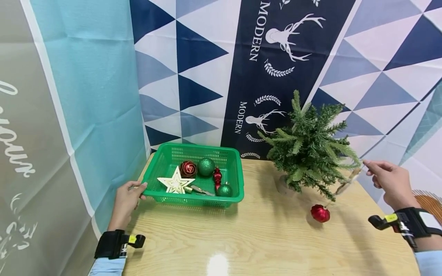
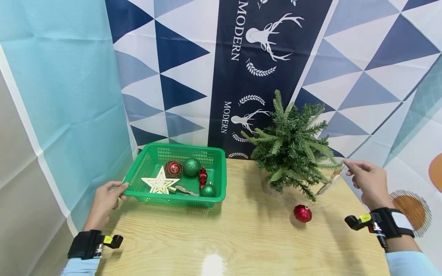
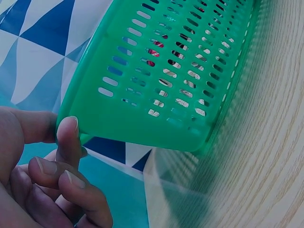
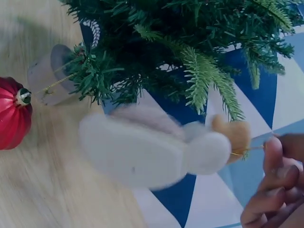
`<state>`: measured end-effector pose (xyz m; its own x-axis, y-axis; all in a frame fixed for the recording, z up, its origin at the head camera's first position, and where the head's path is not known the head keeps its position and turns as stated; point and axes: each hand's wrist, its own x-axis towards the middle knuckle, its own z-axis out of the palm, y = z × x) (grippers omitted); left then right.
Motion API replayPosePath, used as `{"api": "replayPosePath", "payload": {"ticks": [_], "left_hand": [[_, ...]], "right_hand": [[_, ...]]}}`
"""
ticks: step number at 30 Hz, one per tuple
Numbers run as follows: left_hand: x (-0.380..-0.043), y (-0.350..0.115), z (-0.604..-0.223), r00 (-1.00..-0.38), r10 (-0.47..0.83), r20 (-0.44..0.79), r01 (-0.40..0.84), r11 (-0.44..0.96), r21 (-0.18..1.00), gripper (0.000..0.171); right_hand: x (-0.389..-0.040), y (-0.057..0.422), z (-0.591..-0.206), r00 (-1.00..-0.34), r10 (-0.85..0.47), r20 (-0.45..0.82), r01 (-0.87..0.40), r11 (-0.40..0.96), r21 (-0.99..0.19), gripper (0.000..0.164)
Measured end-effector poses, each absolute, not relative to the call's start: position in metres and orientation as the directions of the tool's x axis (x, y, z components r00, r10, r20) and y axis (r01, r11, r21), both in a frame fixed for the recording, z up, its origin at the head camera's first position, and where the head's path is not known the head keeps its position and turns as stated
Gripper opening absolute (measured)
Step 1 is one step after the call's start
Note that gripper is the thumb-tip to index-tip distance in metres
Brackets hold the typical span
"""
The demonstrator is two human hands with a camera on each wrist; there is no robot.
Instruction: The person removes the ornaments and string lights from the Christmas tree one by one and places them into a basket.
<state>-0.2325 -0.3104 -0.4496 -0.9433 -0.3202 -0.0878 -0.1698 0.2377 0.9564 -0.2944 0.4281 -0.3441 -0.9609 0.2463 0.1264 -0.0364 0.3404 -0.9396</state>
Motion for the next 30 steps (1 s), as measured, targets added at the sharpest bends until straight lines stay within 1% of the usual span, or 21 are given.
{"api": "replayPosePath", "payload": {"ticks": [5,7,9,11,15,17,19,21,23,26,29,30], "left_hand": [[-0.232,-0.311,-0.449,-0.942,-0.324,-0.089,-0.17,0.23,0.958,0.052],[-0.232,-0.311,-0.448,-0.942,-0.323,-0.092,-0.171,0.224,0.959,0.052],[-0.232,-0.311,-0.449,-0.943,-0.32,-0.095,-0.172,0.22,0.96,0.053],[-0.232,-0.311,-0.449,-0.943,-0.318,-0.094,-0.171,0.22,0.96,0.054],[-0.232,-0.312,-0.45,-0.943,-0.32,-0.094,-0.17,0.219,0.961,0.053],[-0.232,-0.312,-0.45,-0.943,-0.321,-0.093,-0.169,0.218,0.961,0.052],[-0.231,-0.311,-0.45,-0.943,-0.321,-0.089,-0.165,0.218,0.962,0.052],[-0.23,-0.311,-0.451,-0.944,-0.318,-0.086,-0.161,0.216,0.963,0.051],[-0.23,-0.311,-0.451,-0.945,-0.315,-0.084,-0.158,0.215,0.964,0.051],[-0.23,-0.31,-0.451,-0.945,-0.315,-0.083,-0.156,0.212,0.965,0.05],[-0.231,-0.311,-0.451,-0.943,-0.321,-0.082,-0.155,0.211,0.965,0.05],[-0.231,-0.311,-0.451,-0.943,-0.324,-0.081,-0.155,0.21,0.965,0.05]], "right_hand": [[-0.301,0.425,-0.346,-0.921,0.359,0.153,-0.063,0.251,-0.966,0.012],[-0.302,0.425,-0.347,-0.906,0.396,0.151,-0.041,0.272,-0.962,0.014],[-0.303,0.425,-0.35,-0.899,0.406,0.165,-0.016,0.347,-0.938,0.013],[-0.303,0.424,-0.352,-0.898,0.39,0.204,-0.006,0.453,-0.892,0.012],[-0.306,0.421,-0.354,-0.901,0.298,0.314,-0.037,0.668,-0.743,0.01],[-0.309,0.419,-0.353,-0.9,0.267,0.346,-0.044,0.733,-0.679,0.013],[-0.311,0.417,-0.352,-0.899,0.25,0.36,-0.04,0.771,-0.636,0.022],[-0.312,0.417,-0.351,-0.901,0.26,0.348,-0.015,0.782,-0.623,0.035],[-0.312,0.419,-0.351,-0.901,0.294,0.32,0.028,0.774,-0.633,0.044],[-0.312,0.424,-0.352,-0.898,0.348,0.271,0.083,0.736,-0.671,0.048],[-0.31,0.43,-0.355,-0.893,0.39,0.224,0.107,0.667,-0.737,0.038],[-0.309,0.432,-0.356,-0.891,0.403,0.209,0.107,0.635,-0.765,0.031]]}}
